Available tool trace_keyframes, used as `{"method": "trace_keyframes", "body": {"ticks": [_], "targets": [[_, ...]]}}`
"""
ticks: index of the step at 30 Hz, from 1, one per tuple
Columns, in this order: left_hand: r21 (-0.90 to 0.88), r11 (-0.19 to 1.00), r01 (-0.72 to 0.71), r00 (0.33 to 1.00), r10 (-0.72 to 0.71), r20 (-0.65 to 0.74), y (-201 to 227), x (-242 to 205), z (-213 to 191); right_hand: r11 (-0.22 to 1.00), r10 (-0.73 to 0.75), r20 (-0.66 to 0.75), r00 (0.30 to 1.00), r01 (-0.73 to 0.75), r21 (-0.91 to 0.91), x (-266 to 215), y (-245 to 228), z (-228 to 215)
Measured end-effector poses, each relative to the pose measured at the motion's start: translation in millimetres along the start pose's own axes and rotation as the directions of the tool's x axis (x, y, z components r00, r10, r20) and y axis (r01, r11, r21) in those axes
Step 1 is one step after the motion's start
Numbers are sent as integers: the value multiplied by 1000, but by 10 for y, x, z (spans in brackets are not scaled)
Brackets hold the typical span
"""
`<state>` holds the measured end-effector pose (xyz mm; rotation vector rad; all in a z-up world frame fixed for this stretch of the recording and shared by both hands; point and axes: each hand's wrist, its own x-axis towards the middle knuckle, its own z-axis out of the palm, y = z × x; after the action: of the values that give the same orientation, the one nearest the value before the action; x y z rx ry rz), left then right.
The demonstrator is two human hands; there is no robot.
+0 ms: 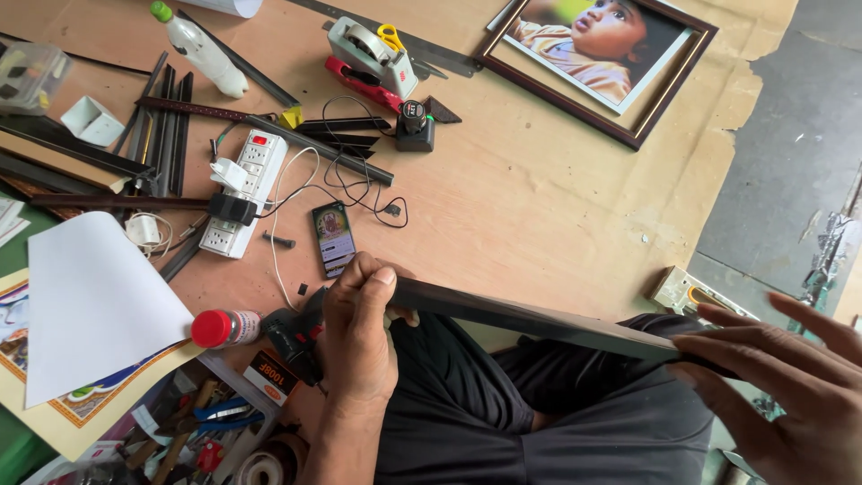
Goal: Cleaning a picture frame and applying black electrical tape to its edges.
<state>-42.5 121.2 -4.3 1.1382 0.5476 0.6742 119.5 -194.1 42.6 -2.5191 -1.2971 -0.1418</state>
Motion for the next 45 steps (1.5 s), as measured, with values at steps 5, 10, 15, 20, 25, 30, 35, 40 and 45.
{"method": "trace_keyframes", "body": {"ticks": [5, 10, 15, 20, 25, 30, 35, 40, 45], "targets": [[-2, 1000, 1, 1000, -1, 13, -10, 30, 3, 994, 7, -38, 999, -3, 107, 257, -411, -103], [9, 1000, 4, 1000, -5, 7, -26, 57, 23, 1000, 21, 64, 998, -20, -17, 188, -284, -18], [11, 999, -32, 999, 32, 11, -67, 25, 11, 985, 113, 66, 991, -121, 123, 145, -333, 14], [18, 999, -34, 999, 33, 16, -25, 22, 29, 952, 57, 60, 997, -72, 298, 585, -786, -101], [-1, 1000, -29, 999, 29, 14, -30, 44, 40, 991, 16, 75, 997, -25, 130, 552, -736, -33], [23, 999, -32, 999, 32, 12, -51, 39, 50, 932, 84, 8, 996, -81, 353, 600, -829, -67], [76, 995, -68, 998, 66, 19, -20, 46, 101, 926, 3, 43, 999, -19, 378, 786, -1003, -64], [103, 990, -92, 996, 93, -5, -72, 57, 87, 967, -37, 23, 999, 30, 255, 792, -1012, -25], [178, 970, -168, 985, 171, -5, -136, 24, 107, 891, -58, -27, 998, 64, 450, 873, -1147, 82]]}}
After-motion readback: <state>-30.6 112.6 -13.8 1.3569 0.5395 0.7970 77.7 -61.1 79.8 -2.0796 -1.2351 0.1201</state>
